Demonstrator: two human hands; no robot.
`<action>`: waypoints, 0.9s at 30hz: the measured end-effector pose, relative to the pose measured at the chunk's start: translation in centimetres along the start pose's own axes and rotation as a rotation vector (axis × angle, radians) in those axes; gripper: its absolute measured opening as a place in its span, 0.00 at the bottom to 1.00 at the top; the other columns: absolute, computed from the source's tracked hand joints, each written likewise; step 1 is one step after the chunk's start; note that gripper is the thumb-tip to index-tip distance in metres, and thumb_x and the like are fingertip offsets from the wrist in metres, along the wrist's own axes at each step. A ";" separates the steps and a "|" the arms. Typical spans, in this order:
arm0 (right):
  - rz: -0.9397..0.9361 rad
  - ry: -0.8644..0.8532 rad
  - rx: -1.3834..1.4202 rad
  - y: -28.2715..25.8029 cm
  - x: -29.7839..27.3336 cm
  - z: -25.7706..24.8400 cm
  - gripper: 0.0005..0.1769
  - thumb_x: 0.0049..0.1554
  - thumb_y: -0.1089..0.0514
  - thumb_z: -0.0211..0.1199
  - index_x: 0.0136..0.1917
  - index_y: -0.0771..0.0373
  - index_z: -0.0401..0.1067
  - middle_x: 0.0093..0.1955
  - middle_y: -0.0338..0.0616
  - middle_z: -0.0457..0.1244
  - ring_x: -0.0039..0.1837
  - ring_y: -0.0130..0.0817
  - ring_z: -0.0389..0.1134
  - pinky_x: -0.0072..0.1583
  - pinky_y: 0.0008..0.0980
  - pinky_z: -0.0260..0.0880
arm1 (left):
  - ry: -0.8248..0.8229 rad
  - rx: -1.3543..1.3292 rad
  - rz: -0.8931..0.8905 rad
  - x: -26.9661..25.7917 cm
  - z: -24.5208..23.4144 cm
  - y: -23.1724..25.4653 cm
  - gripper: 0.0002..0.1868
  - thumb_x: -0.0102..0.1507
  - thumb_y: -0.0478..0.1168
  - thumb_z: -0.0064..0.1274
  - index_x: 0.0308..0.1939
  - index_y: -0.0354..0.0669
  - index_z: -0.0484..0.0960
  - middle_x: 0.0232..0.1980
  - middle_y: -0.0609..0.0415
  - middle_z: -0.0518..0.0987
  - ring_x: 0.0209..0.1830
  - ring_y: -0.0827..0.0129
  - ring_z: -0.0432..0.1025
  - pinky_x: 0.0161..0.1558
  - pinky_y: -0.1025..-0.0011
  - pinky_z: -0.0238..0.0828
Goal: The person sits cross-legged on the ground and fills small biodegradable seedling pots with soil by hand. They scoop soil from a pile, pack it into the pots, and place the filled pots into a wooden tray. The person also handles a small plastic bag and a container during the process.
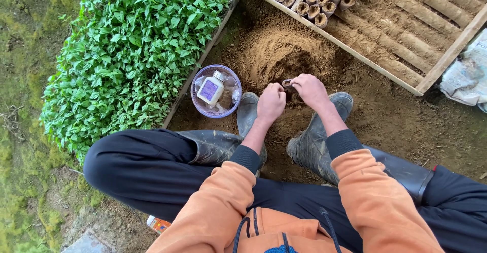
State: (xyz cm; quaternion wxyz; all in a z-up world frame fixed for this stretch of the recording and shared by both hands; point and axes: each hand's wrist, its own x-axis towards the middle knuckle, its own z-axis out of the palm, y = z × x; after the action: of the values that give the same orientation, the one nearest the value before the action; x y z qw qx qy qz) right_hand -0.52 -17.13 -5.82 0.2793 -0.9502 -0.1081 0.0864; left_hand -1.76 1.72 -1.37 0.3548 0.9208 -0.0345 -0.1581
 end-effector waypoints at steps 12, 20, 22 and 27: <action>-0.037 0.307 0.168 -1.5 -2.4 -3.5 0.05 0.62 0.54 0.63 0.50 0.50 0.78 0.48 0.36 0.68 0.54 0.37 0.68 0.61 0.35 0.69 | -0.066 -1.435 -0.659 3.9 11.1 0.3 0.38 0.68 0.78 0.23 0.57 0.54 0.69 0.43 0.47 0.78 0.34 0.60 0.77 0.26 0.75 0.71; 0.043 0.372 0.202 -2.5 -3.1 -4.3 0.05 0.60 0.54 0.65 0.49 0.50 0.79 0.51 0.36 0.66 0.59 0.35 0.64 0.63 0.33 0.67 | 0.030 -1.596 -0.543 5.4 8.5 5.2 0.20 0.68 0.57 0.44 0.39 0.47 0.80 0.31 0.56 0.76 0.24 0.76 0.66 0.25 0.84 0.62; 0.046 0.373 0.182 -2.3 -3.1 -3.9 0.05 0.60 0.53 0.65 0.50 0.49 0.79 0.51 0.35 0.65 0.59 0.34 0.64 0.62 0.33 0.67 | 0.041 -1.595 -0.565 6.0 9.3 3.9 0.19 0.66 0.57 0.45 0.38 0.48 0.80 0.28 0.55 0.74 0.19 0.76 0.62 0.22 0.84 0.57; 0.526 0.165 0.577 -2.6 -4.4 -5.1 0.33 0.62 0.57 0.60 0.78 0.56 0.55 0.69 0.56 0.56 0.73 0.55 0.59 0.72 0.55 0.59 | 0.097 -1.669 -0.550 6.0 8.5 0.5 0.16 0.64 0.55 0.46 0.37 0.49 0.79 0.17 0.52 0.65 0.07 0.78 0.48 0.13 0.79 0.43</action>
State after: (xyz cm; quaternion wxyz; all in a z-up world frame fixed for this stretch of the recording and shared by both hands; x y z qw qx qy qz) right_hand -4.02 -18.75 0.30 0.5106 -0.8318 0.1906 0.1053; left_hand 1.24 -5.22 -8.58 0.8624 0.3424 0.3306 -0.1723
